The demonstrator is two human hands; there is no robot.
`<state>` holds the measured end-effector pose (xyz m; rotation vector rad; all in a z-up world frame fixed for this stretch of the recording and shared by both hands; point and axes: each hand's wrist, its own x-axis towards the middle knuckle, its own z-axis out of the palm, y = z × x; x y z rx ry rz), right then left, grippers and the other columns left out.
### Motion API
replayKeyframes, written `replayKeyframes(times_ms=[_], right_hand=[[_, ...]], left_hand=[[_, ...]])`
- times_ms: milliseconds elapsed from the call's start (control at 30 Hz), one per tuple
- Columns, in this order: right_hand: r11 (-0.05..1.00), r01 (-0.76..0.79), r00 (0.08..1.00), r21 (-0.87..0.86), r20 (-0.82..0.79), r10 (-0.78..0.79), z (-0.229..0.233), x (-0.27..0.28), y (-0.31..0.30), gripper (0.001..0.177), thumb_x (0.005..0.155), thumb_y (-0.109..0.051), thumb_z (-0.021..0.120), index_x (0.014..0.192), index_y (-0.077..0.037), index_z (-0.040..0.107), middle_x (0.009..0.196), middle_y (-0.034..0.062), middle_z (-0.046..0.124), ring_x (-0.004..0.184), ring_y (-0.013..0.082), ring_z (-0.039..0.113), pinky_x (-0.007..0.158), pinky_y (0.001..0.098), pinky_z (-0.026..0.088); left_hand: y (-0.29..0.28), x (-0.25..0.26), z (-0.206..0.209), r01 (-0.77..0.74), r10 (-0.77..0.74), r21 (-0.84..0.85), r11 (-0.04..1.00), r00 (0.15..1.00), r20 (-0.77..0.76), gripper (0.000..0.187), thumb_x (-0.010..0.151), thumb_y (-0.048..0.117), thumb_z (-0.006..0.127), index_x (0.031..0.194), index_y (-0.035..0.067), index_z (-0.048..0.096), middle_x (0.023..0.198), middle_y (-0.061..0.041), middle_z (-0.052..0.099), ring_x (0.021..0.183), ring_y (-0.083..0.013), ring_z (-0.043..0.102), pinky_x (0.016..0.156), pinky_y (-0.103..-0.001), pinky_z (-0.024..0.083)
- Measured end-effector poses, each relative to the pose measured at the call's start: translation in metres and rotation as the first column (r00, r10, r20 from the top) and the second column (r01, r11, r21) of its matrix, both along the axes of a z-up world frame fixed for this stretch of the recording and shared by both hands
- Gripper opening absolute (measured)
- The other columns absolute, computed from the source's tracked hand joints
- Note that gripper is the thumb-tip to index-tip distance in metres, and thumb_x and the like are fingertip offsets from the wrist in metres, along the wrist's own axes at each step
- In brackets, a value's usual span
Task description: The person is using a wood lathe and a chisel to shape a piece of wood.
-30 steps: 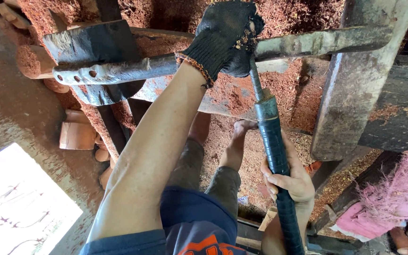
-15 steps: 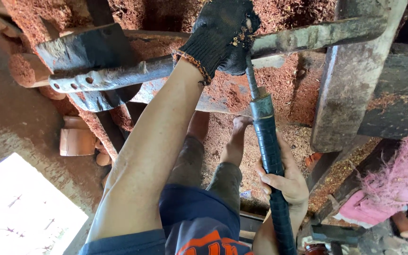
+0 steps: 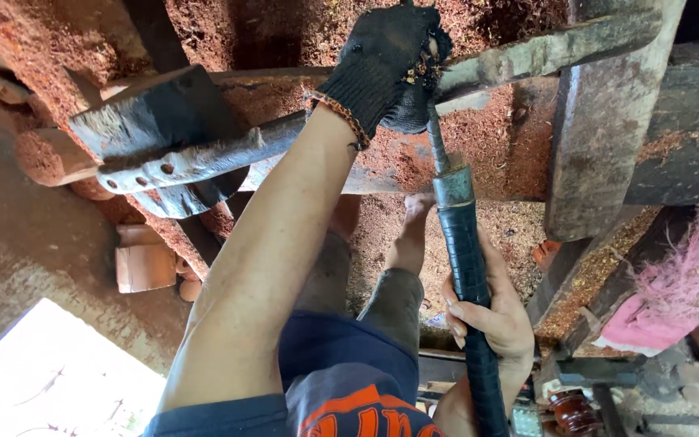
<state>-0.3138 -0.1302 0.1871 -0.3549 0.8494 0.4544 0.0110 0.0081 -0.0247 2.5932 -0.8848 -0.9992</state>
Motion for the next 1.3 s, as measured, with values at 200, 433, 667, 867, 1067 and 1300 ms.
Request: replayKeyframes(times_ms=[200,433,667,867,1067,1300], right_hand=[[0.997,-0.036,0.997,-0.067,-0.066,0.031,0.011,0.006,0.01,0.108,0.074,0.003,0.069,0.166,-0.028,0.02,0.085,0.0148,0.059,0.054,0.0152,0.057,0.044,0.0271,0.049],[0.997,0.029,0.999,-0.077,-0.02,-0.031,0.015,0.002,0.022,0.107,0.077,0.004,0.07,0.167,-0.025,0.021,0.086,0.0151,0.059,0.056,0.0144,0.057,0.046,0.0265,0.049],[0.997,0.019,1.0,-0.079,-0.005,-0.02,0.014,0.002,0.022,0.107,0.077,0.006,0.07,0.167,-0.026,0.021,0.086,0.0163,0.059,0.056,0.0146,0.057,0.048,0.0274,0.05],[0.996,-0.022,1.0,-0.083,-0.013,0.021,0.006,-0.004,0.014,0.108,0.076,0.006,0.069,0.166,-0.027,0.021,0.086,0.016,0.059,0.055,0.0153,0.057,0.048,0.028,0.05],[0.999,-0.029,0.999,-0.036,-0.022,0.028,-0.001,-0.002,0.002,0.109,0.074,0.005,0.07,0.165,-0.027,0.021,0.085,0.0157,0.059,0.053,0.0167,0.057,0.046,0.0293,0.05],[0.997,-0.07,0.998,-0.014,0.006,0.07,-0.015,-0.005,-0.012,0.109,0.074,0.004,0.071,0.165,-0.027,0.022,0.086,0.0161,0.06,0.054,0.0163,0.058,0.045,0.029,0.05]], left_hand=[[0.003,-0.004,-0.003,0.075,-0.064,-0.133,0.988,0.994,0.09,0.022,0.089,0.031,0.061,0.096,0.018,0.077,0.091,-0.015,0.075,0.083,-0.0345,0.073,0.07,-0.049,0.057],[0.005,-0.006,-0.007,-0.004,-0.005,-0.206,0.979,0.999,-0.043,0.022,0.094,0.029,0.057,0.096,0.017,0.076,0.088,-0.009,0.076,0.08,-0.0265,0.075,0.07,-0.044,0.057],[0.005,-0.009,-0.025,0.052,-0.043,-0.181,0.982,0.998,0.051,0.024,0.095,0.029,0.056,0.099,0.017,0.076,0.088,-0.011,0.076,0.08,-0.0304,0.074,0.069,-0.045,0.058],[0.001,-0.005,-0.01,0.013,-0.014,-0.096,0.995,1.0,-0.019,0.025,0.094,0.03,0.054,0.099,0.02,0.076,0.092,-0.009,0.077,0.083,-0.0296,0.075,0.072,-0.045,0.058],[0.002,-0.005,0.001,-0.016,0.016,-0.091,0.996,1.0,0.008,0.025,0.094,0.03,0.054,0.098,0.019,0.076,0.093,-0.009,0.077,0.084,-0.0289,0.075,0.073,-0.045,0.058],[0.002,-0.001,0.007,-0.054,0.053,-0.066,0.996,0.999,-0.011,0.023,0.09,0.03,0.059,0.096,0.019,0.078,0.092,-0.009,0.077,0.085,-0.0289,0.075,0.073,-0.045,0.058]])
